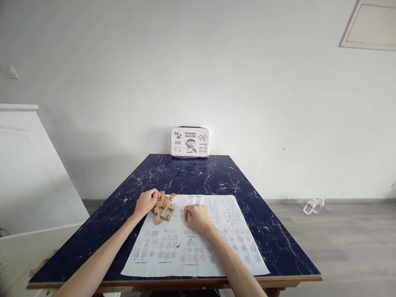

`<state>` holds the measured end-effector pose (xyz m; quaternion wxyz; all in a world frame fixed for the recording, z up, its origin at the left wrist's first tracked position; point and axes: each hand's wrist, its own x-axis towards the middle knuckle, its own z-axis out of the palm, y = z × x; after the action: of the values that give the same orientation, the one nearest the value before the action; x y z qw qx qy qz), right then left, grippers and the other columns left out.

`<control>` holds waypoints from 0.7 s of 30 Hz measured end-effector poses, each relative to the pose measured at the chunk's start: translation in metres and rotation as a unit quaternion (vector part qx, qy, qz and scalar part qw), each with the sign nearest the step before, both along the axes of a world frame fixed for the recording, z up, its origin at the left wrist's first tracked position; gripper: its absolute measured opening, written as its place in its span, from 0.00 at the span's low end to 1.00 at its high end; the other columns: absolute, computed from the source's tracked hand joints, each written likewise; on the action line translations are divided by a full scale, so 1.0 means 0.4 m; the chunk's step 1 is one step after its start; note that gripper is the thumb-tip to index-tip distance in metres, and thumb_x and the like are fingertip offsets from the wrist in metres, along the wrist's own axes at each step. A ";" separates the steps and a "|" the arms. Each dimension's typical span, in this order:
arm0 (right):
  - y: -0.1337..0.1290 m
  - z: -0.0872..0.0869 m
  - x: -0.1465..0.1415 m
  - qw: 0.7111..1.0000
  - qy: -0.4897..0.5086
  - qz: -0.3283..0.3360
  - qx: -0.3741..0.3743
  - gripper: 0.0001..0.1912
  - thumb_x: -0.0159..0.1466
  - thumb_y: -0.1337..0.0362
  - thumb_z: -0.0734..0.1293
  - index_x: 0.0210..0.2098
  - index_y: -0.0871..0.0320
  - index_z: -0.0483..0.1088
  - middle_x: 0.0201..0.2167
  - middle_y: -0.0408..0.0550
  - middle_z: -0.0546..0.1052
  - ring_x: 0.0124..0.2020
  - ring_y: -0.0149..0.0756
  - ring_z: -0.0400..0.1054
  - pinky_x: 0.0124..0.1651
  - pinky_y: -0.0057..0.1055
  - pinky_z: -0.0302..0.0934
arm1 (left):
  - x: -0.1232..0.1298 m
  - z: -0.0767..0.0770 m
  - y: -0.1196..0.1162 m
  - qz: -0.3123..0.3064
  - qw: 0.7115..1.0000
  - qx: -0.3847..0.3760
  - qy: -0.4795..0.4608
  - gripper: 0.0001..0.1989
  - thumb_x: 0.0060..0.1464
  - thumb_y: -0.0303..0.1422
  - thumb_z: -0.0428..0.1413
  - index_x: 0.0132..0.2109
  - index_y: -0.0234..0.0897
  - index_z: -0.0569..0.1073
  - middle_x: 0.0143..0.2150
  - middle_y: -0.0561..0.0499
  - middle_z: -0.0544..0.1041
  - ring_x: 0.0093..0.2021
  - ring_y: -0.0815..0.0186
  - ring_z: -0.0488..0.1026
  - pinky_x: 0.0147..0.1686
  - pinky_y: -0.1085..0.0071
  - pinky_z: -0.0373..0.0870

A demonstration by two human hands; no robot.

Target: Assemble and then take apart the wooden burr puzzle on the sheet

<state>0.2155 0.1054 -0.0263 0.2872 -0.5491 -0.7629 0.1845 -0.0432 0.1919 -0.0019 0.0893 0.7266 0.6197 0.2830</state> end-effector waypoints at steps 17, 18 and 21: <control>-0.003 0.006 0.001 1.000 -0.019 0.001 -0.004 0.18 0.58 0.80 0.59 0.24 0.56 0.75 0.25 0.43 0.79 0.29 0.34 0.69 0.36 0.26 0.52 | 0.000 -0.012 0.001 -0.001 1.000 0.029 0.002 0.14 0.63 0.30 0.46 0.33 0.42 0.75 0.33 0.51 0.82 0.32 0.62 0.77 0.27 0.71 0.57; -0.004 0.006 0.001 1.000 -0.019 0.002 -0.004 0.18 0.58 0.80 0.59 0.24 0.56 0.75 0.25 0.43 0.79 0.29 0.34 0.68 0.36 0.26 0.52 | 0.000 -0.013 0.001 -0.005 0.999 0.034 0.001 0.14 0.63 0.29 0.46 0.33 0.42 0.74 0.33 0.51 0.82 0.32 0.62 0.77 0.28 0.71 0.58; -0.005 0.009 0.000 1.000 -0.020 0.002 -0.004 0.18 0.57 0.80 0.59 0.25 0.56 0.75 0.25 0.43 0.79 0.29 0.34 0.69 0.36 0.26 0.52 | 0.000 -0.019 0.001 -0.020 0.998 0.062 -0.005 0.13 0.63 0.29 0.46 0.35 0.42 0.73 0.38 0.50 0.81 0.36 0.61 0.77 0.32 0.70 0.64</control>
<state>0.2154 0.1032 -0.0228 0.2692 -0.5522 -0.7690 0.1768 -0.0431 0.1924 -0.0093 0.0528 0.7416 0.5859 0.3225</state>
